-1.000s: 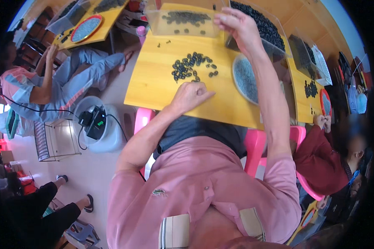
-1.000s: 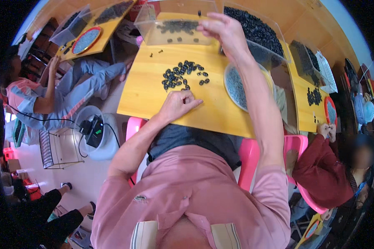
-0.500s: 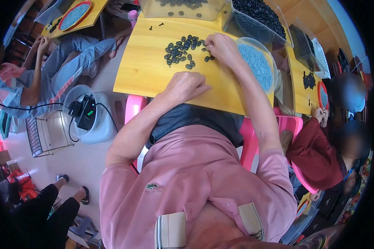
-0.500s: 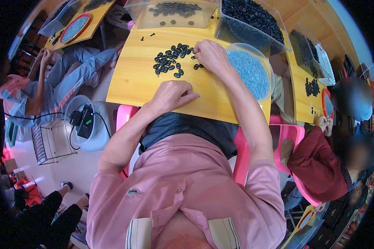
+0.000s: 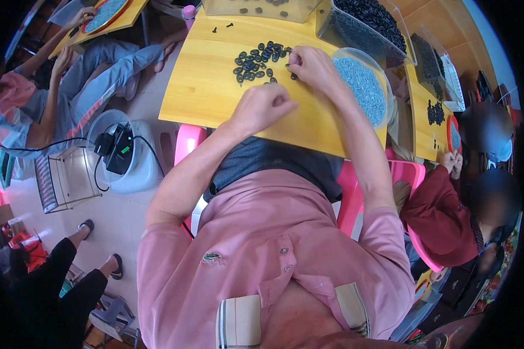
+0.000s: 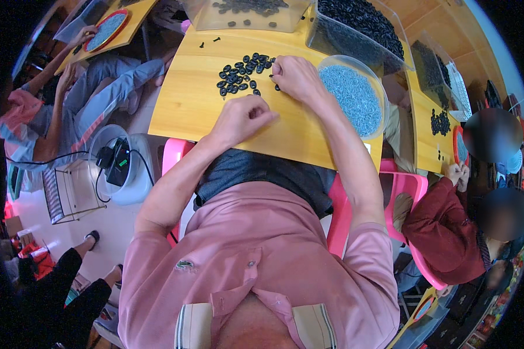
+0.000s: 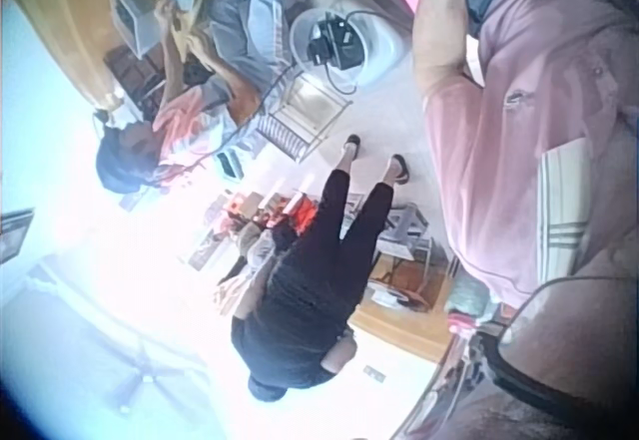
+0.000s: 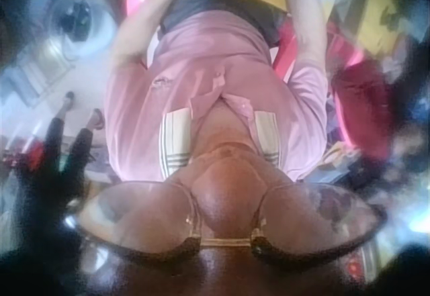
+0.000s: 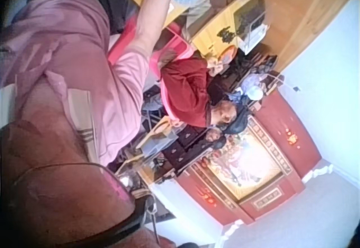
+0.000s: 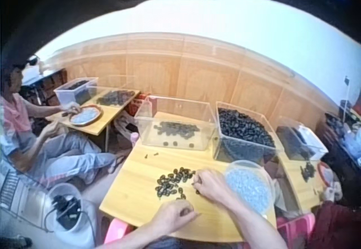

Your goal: The person assembles plastic components by inserting small metal pins into them by hand.

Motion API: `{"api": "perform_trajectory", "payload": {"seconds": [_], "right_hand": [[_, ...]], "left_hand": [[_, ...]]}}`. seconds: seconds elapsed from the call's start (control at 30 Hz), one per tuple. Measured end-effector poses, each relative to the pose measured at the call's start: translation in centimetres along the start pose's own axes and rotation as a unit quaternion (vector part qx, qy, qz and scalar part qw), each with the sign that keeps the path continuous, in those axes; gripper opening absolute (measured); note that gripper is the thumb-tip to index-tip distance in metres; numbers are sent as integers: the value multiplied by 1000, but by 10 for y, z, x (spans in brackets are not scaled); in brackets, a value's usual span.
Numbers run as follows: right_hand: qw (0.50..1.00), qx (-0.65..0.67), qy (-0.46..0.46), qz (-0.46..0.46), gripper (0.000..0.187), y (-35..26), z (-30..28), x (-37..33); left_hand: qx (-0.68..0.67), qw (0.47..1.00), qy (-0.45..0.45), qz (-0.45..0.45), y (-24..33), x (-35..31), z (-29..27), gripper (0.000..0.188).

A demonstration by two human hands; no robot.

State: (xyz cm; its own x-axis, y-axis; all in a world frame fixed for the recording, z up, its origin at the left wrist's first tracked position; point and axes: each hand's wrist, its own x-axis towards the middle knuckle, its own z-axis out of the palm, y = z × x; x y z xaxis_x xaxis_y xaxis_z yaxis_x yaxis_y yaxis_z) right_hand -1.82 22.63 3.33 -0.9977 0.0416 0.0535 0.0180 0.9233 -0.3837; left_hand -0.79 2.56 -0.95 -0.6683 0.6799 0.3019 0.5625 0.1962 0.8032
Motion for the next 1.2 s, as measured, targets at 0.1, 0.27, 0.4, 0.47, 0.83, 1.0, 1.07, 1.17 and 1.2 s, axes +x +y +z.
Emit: {"api": "perform_trajectory", "payload": {"seconds": [0.1, 0.27, 0.4, 0.47, 0.83, 1.0, 1.07, 1.17, 1.2], "right_hand": [[998, 48, 23, -17, 12, -9, -7, -26], [990, 136, 28, -30, 15, -26, -2, -66], [969, 238, 53, -44, 14, -27, 6, -77], [962, 258, 71, -44, 15, -28, 6, -81], [961, 20, 252, 108, 19, 47, -58, -88], [959, 27, 194, 205, 18, 94, -82, -106], [963, 46, 165, 210, 19, 96, -83, -108], [969, 56, 121, 210, 20, 92, -82, -105], [972, 49, 105, 205, 19, 91, -81, -104]], "left_hand": [[-127, 985, 109, -30, -9, 6, 3, 15], [-208, 972, 105, -17, -16, 0, 1, 15], [-239, 966, 44, -91, -13, -1, 0, 14], [-280, 951, 42, -125, -13, -1, 0, 15], [-238, 968, 33, -78, -17, 4, 0, 19], [-315, 939, 43, -130, -16, 3, 1, 14], [-309, 941, 44, -130, -17, 3, 0, 14], [-311, 940, 45, -133, -20, 2, 0, 14], [-318, 937, 47, -136, -20, 2, 0, 13]]}}
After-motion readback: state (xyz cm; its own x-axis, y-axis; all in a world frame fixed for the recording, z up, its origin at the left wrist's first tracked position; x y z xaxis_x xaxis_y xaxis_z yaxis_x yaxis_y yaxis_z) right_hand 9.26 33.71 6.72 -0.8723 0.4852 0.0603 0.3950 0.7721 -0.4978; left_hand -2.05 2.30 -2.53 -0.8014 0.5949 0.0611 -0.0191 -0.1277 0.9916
